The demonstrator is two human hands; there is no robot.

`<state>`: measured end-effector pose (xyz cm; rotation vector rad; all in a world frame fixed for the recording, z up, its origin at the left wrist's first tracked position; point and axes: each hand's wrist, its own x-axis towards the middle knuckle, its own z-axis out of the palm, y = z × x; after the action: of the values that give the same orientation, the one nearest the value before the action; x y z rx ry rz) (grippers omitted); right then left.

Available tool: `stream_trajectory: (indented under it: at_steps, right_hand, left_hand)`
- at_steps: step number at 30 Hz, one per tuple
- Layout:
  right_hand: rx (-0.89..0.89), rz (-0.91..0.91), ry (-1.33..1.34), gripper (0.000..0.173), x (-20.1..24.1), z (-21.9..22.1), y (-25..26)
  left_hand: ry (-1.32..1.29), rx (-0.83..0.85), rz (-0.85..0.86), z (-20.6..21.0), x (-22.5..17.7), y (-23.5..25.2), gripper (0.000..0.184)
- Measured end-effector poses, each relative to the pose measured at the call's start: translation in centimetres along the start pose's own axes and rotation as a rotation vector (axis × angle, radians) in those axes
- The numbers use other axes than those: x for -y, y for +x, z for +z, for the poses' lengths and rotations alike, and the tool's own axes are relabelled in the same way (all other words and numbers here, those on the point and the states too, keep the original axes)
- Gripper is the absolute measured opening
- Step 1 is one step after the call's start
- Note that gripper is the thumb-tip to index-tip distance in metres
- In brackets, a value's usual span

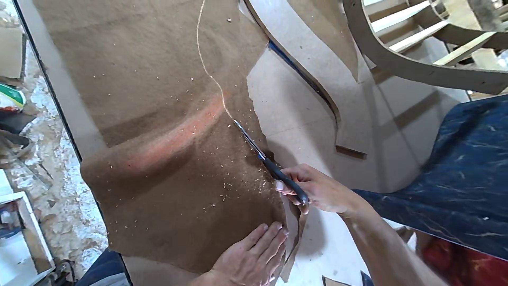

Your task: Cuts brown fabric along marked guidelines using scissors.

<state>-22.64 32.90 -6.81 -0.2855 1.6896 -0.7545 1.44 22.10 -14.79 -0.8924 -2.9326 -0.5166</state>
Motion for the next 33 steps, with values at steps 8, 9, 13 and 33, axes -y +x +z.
stream_trajectory:
  at_steps: [8,9,13,33]
  right_hand:
    - [-0.003,-0.024,0.013,0.039,0.3,0.0,0.6]
    - [-0.005,-0.028,-0.003,0.041,0.6,0.0,0.7]
    - [-0.003,-0.016,-0.019,0.037,1.0,-0.1,1.0]
    - [0.082,-0.026,0.059,0.034,1.8,-0.9,1.8]
  left_hand:
    - [-0.045,0.010,-0.002,-0.2,-0.1,-0.1,0.056]
    - [-0.048,0.016,0.001,-0.2,-0.1,0.0,0.056]
    - [-0.052,0.047,0.011,-0.4,0.0,0.1,0.058]
    - [-0.046,0.094,0.013,-0.9,-0.1,0.0,0.057]
